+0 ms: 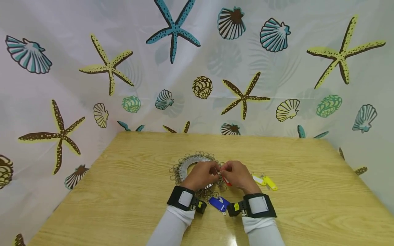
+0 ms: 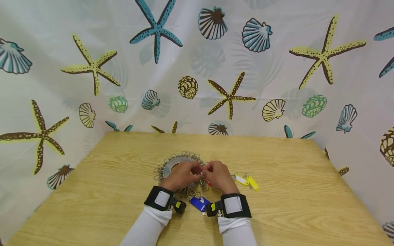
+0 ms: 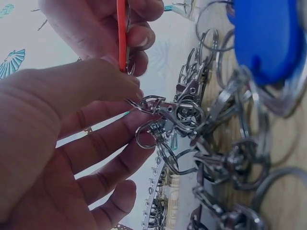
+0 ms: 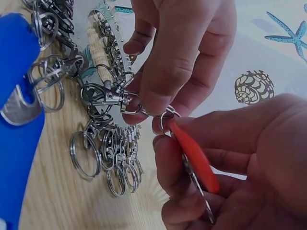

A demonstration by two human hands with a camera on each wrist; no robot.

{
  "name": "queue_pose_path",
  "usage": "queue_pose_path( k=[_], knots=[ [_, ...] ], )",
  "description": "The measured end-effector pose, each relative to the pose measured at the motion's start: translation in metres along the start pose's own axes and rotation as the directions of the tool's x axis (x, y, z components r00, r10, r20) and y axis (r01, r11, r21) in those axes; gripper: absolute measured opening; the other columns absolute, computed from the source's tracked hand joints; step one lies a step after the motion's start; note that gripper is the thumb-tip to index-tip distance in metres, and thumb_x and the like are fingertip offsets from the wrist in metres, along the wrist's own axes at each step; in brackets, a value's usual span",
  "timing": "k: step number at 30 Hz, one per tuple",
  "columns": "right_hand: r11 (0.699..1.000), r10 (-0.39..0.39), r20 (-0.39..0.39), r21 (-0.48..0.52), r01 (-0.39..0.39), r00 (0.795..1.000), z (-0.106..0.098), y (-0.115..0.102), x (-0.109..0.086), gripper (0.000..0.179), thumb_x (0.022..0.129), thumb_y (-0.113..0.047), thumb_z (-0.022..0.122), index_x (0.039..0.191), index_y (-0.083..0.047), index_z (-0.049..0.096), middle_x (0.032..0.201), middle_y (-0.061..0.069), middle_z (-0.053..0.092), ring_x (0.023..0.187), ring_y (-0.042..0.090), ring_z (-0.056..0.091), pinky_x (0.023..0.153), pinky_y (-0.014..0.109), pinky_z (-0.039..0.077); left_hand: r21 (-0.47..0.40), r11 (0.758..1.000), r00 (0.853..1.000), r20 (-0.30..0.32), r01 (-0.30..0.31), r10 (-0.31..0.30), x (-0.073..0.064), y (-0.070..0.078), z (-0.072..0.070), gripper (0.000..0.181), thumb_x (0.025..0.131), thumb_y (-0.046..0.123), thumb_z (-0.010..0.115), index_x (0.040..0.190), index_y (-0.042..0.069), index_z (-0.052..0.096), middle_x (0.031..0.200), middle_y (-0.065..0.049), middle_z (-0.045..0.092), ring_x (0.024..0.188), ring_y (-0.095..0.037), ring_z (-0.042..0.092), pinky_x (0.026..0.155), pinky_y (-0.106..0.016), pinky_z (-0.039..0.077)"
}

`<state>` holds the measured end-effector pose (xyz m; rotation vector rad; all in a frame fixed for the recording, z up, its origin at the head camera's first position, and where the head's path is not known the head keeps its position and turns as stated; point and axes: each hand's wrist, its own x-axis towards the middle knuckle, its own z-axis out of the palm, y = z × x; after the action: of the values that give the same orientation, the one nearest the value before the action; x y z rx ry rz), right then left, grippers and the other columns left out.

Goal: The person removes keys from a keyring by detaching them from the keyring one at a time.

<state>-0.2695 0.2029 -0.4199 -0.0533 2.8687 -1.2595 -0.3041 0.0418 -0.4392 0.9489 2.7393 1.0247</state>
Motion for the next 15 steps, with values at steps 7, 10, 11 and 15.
queue_pose_path(
  k=[7, 10, 11, 15],
  knots=[
    [1.0, 0.014, 0.012, -0.002, -0.014, 1.0, 0.0022, -0.001, -0.0015, 0.009, 0.093, -0.009, 0.061, 0.094, 0.0, 0.065, 0.086, 0.009, 0.062, 0.073, 0.019, 0.056, 0.06, 0.029, 0.046, 0.008, 1.0, 1.0, 0.005, 0.0, 0.0, -0.0003, 0.0005, 0.0005, 0.013, 0.088, 0.012, 0.07, 0.101, 0.011, 0.068, 0.092, -0.001, 0.067, 0.087, -0.017, 0.063, 0.073, -0.027, 0.05],
    [1.0, 0.016, 0.012, -0.002, -0.015, 1.0, 0.0024, -0.0012, 0.0002, 0.01, 0.093, -0.008, 0.06, 0.095, 0.0, 0.065, 0.086, 0.009, 0.062, 0.073, 0.019, 0.056, 0.062, 0.029, 0.046, 0.008, 1.0, 1.0, 0.002, -0.009, 0.009, 0.0006, 0.0004, 0.0004, 0.013, 0.088, 0.012, 0.07, 0.101, 0.011, 0.068, 0.094, -0.002, 0.068, 0.09, -0.02, 0.065, 0.075, -0.028, 0.05],
    [1.0, 0.016, 0.012, 0.002, -0.016, 1.0, 0.0024, -0.0014, 0.0007, 0.01, 0.093, -0.008, 0.059, 0.095, 0.0, 0.065, 0.086, 0.009, 0.062, 0.074, 0.019, 0.055, 0.063, 0.029, 0.046, 0.007, 1.0, 1.0, 0.001, -0.012, 0.012, 0.0007, 0.0004, 0.0003, 0.013, 0.089, 0.012, 0.069, 0.101, 0.011, 0.068, 0.094, -0.002, 0.069, 0.09, -0.019, 0.065, 0.075, -0.027, 0.05],
    [0.998, 0.02, 0.023, 0.056, -0.021, 1.0, 0.0022, -0.001, 0.0012, 0.011, 0.094, -0.008, 0.058, 0.097, 0.002, 0.063, 0.088, 0.01, 0.062, 0.075, 0.02, 0.055, 0.063, 0.029, 0.045, -0.004, 1.0, 1.0, -0.01, -0.023, 0.023, 0.0009, 0.0006, -0.0001, 0.011, 0.09, 0.014, 0.068, 0.101, 0.012, 0.068, 0.09, -0.001, 0.069, 0.083, -0.013, 0.064, 0.071, -0.025, 0.05]
  ],
)
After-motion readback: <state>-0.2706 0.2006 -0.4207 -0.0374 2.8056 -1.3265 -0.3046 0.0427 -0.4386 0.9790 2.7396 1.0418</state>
